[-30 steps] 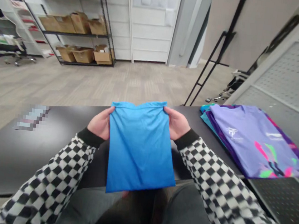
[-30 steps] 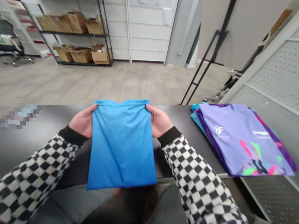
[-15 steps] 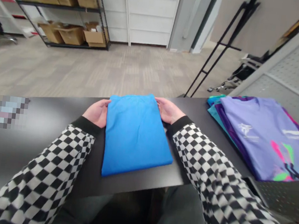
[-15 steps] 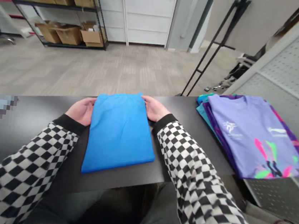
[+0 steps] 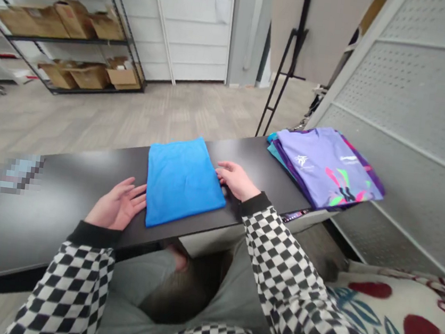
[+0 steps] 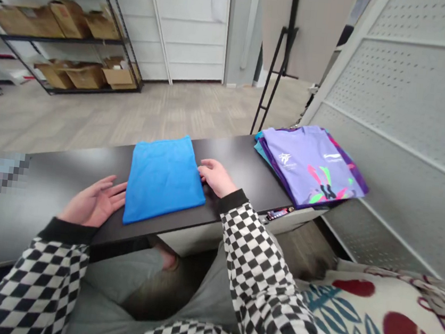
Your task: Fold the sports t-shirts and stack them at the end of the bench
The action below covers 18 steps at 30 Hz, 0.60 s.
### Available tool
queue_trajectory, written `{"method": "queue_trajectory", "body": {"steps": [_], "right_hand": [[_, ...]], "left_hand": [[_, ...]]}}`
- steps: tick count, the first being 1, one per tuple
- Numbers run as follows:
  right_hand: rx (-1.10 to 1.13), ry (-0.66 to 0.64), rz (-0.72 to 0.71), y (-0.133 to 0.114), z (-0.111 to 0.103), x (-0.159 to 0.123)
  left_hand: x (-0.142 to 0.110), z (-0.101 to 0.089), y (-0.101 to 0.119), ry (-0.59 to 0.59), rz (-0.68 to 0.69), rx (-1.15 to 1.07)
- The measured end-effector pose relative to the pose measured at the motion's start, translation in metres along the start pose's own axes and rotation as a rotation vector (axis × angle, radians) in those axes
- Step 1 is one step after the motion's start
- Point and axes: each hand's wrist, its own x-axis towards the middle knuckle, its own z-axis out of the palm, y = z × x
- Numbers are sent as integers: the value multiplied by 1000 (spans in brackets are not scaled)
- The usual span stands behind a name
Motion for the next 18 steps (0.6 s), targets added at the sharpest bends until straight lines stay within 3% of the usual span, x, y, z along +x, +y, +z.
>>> {"method": "queue_trajectory", "body": {"steps": [2,6,8,11,18], "right_hand": [[-143,46,-34,2,-3,-20],[-357,-66,54,-2,0,-50],[-362,-96,89,-3,5,-58],[-320,-40,79,0,11,-61],[-258,-25,-27,13,5,-63]], "left_hand": [[-26,-3,-9,41,9,56],[-52,1,-19,71,69,283],[-53,6,-23,72,113,407],[-46,13,-28,95,164,535],[-49,6,-45,95,401,420]]}}
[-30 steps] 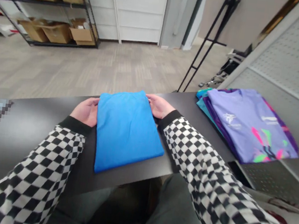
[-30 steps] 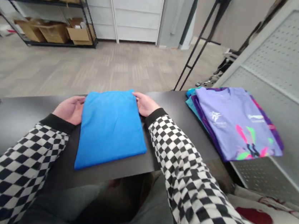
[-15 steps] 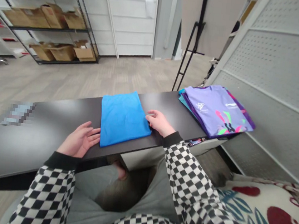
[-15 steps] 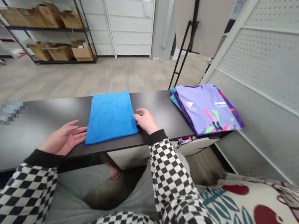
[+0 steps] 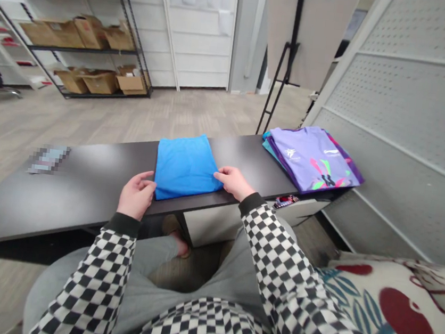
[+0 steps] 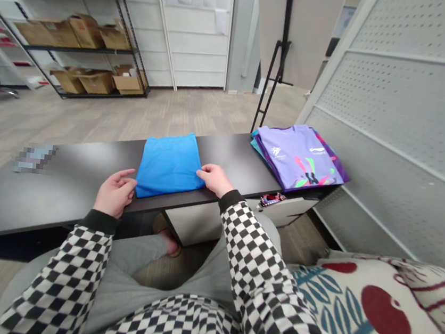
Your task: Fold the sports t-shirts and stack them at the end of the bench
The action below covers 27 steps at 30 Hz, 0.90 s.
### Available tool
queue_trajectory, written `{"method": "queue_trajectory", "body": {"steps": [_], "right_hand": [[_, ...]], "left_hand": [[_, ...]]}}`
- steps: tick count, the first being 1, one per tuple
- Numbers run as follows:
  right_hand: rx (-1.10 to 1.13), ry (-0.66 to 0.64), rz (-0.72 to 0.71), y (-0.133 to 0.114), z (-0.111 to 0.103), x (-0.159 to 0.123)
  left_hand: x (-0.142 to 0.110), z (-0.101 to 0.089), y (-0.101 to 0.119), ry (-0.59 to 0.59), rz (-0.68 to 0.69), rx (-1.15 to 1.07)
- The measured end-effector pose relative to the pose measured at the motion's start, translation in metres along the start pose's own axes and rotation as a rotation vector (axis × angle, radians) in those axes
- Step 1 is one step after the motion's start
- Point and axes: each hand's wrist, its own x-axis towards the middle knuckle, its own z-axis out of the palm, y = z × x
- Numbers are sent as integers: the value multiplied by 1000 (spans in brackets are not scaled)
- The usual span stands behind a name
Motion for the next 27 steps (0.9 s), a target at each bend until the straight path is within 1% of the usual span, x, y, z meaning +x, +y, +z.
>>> {"method": "queue_trajectory", "body": {"steps": [3,5,8,12,16,18,22,24,27], "right_hand": [[20,-13,-40,4,-4,-6],[22,-22,-16,5,-5,-10],[1,-36,43,5,-4,-16],[-39,32,78,4,-3,-28],[-78,-5,114,2,-6,-40],[-60,-21,115,2,-8,-46],[-40,14,51,7,-9,-60],[-113,60,-9,11,-8,-66],[-241,133,-148,18,-6,-75]], "left_hand": [[-8,-8,-5,-14,47,-14],[-11,-11,-6,-49,55,42],[-11,-13,-2,-122,11,165],[-10,-12,3,-132,-60,266],[-14,-17,0,-163,-38,379],[-17,-21,-3,-181,-22,448],[-27,-28,-6,-175,24,555],[-32,-30,-6,-150,29,561],[-41,-30,-7,-104,-19,500]]}}
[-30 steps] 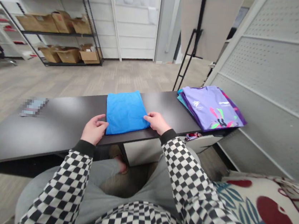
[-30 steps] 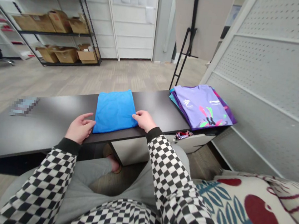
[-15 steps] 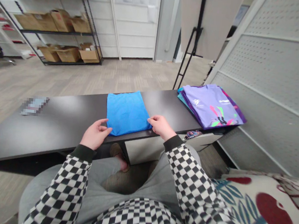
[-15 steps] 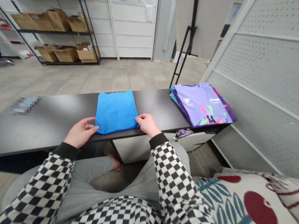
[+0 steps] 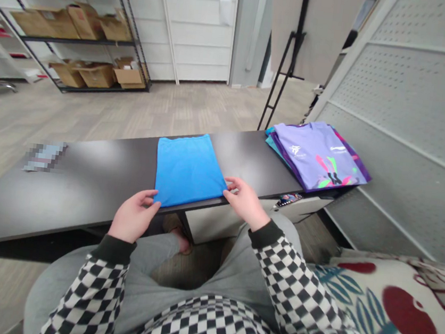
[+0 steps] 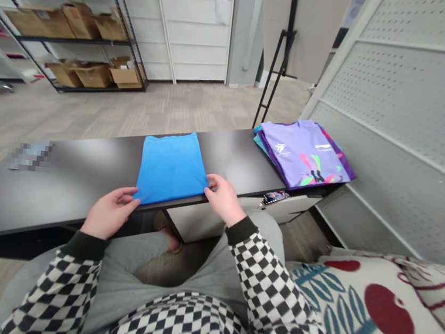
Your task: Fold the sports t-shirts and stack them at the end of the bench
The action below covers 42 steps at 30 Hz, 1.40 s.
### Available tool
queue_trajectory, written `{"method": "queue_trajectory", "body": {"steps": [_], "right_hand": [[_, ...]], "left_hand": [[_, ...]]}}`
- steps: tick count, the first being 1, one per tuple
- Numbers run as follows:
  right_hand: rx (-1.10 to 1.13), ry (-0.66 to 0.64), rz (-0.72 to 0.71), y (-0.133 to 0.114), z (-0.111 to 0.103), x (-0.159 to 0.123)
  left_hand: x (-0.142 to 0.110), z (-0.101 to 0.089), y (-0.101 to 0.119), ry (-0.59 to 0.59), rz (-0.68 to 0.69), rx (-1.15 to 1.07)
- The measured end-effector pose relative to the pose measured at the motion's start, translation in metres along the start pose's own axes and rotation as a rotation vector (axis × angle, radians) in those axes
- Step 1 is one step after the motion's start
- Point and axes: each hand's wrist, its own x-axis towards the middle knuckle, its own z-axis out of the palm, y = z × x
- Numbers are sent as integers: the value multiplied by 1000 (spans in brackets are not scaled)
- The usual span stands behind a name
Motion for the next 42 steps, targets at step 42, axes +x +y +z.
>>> {"method": "queue_trajectory", "body": {"steps": [42], "right_hand": [[-814,-340,-451,-27,48,39]], "left_hand": [[53,52,17,-143,404,935]]}}
